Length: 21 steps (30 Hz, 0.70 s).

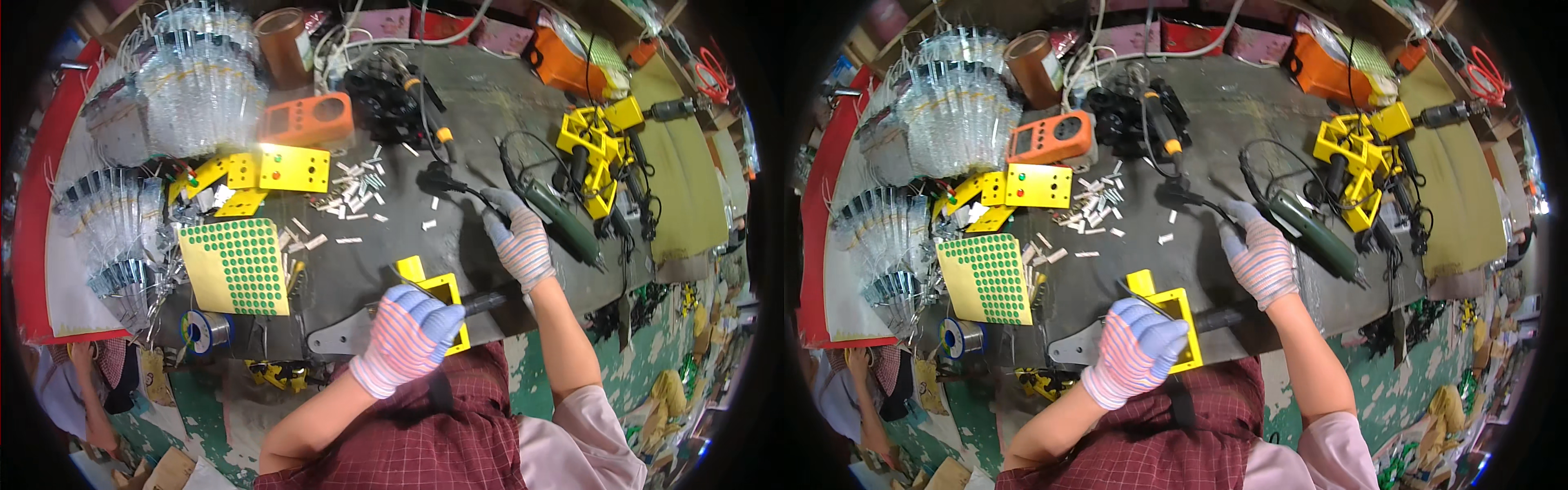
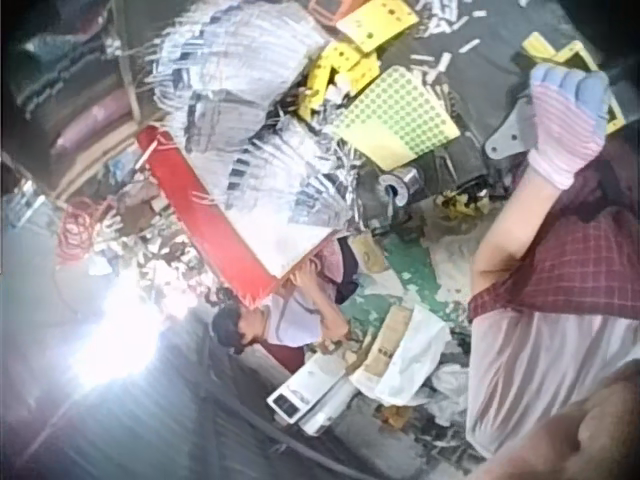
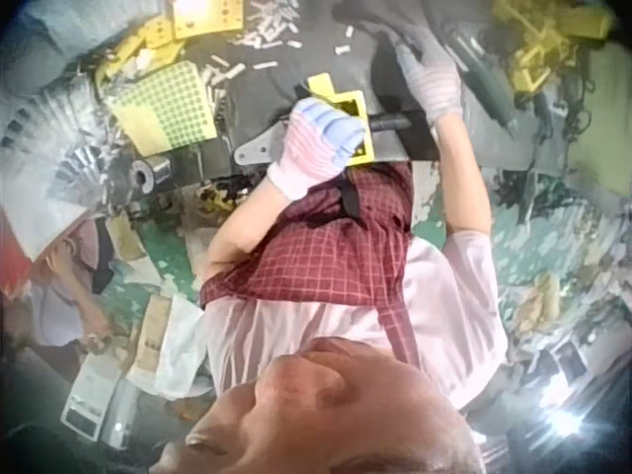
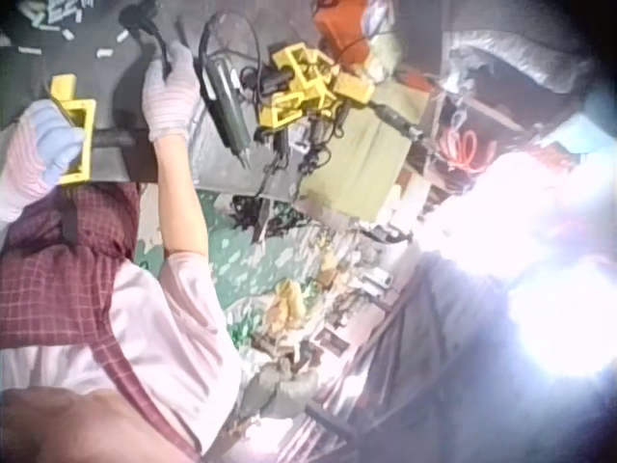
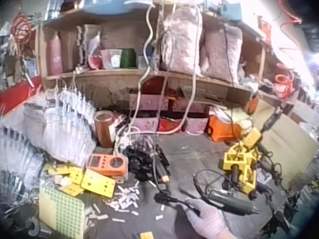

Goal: Soldering wires and mounting a component into a yellow plastic housing on an assembly workbench.

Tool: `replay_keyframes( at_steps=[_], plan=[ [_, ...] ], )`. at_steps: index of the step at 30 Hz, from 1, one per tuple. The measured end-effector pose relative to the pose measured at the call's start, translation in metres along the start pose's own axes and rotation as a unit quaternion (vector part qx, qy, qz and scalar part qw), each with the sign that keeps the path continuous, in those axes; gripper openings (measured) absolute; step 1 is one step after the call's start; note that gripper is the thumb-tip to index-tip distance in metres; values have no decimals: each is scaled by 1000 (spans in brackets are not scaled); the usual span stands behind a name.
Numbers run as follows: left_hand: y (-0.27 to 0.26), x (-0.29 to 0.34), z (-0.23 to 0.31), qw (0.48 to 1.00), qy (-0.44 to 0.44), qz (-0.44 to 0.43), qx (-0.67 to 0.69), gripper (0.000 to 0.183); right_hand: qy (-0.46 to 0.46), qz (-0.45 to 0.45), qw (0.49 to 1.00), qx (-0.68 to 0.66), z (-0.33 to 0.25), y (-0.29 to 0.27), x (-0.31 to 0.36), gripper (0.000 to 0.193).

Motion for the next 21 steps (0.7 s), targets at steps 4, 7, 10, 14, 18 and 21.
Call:
replay_keyframes(
  at_steps=[4, 7, 10, 14, 18, 21],
  plan=[
    [4, 1, 7, 998, 51, -32, -26, 31, -190, 77, 912, 355, -62, 6, 7, 37],
    [2, 4, 17, 990, 130, -53, 12, 26, -263, -106, 938, 197, -116, 32, -7, 35],
    [-6, 3, 28, 991, 128, -27, 18, 24, -328, -170, 892, 261, -179, 90, -32, 37],
    [-30, 5, 47, 991, 130, 33, 17, 24, -275, -285, 818, 416, -215, 165, -92, 31],
    [-55, 30, 50, 996, 73, 52, -11, 23, -279, -283, 750, 529, -219, 192, -120, 27],
    [-80, 58, 35, 995, -39, 94, 5, 15, -339, -241, 755, 507, -235, 151, -100, 20]
  ],
)
Point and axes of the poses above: each hand's wrist, its own x-axis away from the middle knuckle, its own y-axis out of the palm, z = x × y, the point moved 5 cm from there along -x, towards the middle knuckle, and after that the axes turned 7 degrees about -z, right-handed, at the moved point
